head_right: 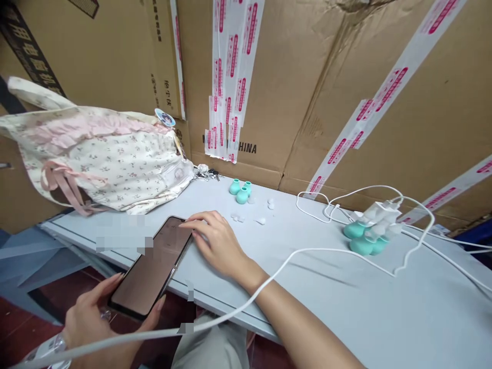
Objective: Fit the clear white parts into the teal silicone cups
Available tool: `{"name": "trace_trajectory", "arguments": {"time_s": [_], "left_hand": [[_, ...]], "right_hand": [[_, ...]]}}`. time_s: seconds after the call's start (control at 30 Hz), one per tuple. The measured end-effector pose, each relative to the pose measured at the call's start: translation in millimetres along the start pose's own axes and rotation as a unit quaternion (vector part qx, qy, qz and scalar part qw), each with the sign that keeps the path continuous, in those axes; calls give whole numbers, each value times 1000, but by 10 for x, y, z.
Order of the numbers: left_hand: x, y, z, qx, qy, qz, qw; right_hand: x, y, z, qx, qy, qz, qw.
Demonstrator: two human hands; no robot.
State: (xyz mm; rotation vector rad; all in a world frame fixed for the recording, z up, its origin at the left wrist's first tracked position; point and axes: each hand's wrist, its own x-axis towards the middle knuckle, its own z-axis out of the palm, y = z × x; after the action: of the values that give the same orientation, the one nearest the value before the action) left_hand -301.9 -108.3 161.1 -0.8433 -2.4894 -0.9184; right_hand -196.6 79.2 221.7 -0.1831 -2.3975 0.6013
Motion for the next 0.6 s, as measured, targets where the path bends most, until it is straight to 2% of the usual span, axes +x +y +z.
{"name": "trace_trajectory", "arguments": {"time_s": [0.13, 0.3, 0.4, 0.6], "left_hand": [[-43, 121, -40, -24, 31, -1, 999], [-50, 186, -87, -32, -11, -13, 999], [-55, 169, -85, -37, -17, -20, 999], [-56, 138, -91, 24, -37, -7, 999]], "right_hand": [[5, -102, -24, -74, -35, -28, 996], [-13, -132, 30, -135, -73, -23, 988], [-18, -103, 44, -140, -93, -20, 986], [-4, -58, 24, -119, -111, -24, 986]]}}
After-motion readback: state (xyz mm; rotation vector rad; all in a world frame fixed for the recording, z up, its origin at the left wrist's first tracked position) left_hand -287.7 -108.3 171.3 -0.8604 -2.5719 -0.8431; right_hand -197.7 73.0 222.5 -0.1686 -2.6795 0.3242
